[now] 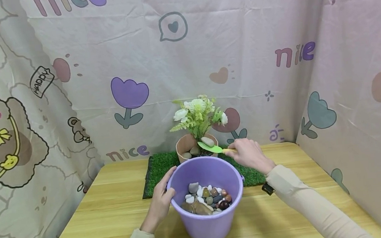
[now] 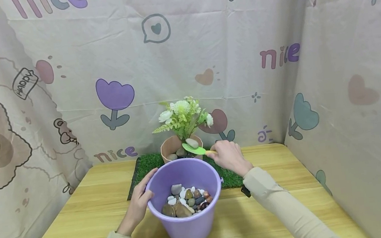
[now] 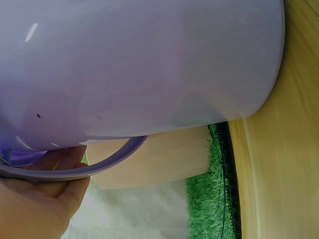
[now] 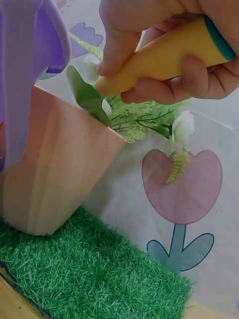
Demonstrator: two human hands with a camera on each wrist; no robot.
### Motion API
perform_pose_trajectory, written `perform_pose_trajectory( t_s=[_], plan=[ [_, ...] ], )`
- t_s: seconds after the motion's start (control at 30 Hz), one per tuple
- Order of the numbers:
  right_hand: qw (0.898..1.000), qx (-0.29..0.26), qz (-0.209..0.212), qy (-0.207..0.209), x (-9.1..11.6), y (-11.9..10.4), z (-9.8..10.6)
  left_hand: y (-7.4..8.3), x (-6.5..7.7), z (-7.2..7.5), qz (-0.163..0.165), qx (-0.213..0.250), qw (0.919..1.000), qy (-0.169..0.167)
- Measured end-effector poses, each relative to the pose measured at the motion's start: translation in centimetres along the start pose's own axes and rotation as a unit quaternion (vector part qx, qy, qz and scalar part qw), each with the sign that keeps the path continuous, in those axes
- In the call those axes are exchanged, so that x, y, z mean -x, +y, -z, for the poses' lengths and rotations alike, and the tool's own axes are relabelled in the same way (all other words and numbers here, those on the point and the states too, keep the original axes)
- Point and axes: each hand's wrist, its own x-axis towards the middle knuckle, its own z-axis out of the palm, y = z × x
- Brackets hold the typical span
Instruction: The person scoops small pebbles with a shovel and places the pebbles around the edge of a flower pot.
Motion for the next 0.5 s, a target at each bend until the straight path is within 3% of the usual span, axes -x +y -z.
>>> perform_pose_trajectory(
  t_s=[0.5],
  plan=[
    [0.999, -0.042, -0.016, -0.024, -0.01, -0.2, 0.27, 0.08, 0.07, -0.03, 0.0, 0.0, 1.0, 0.0]
  ],
)
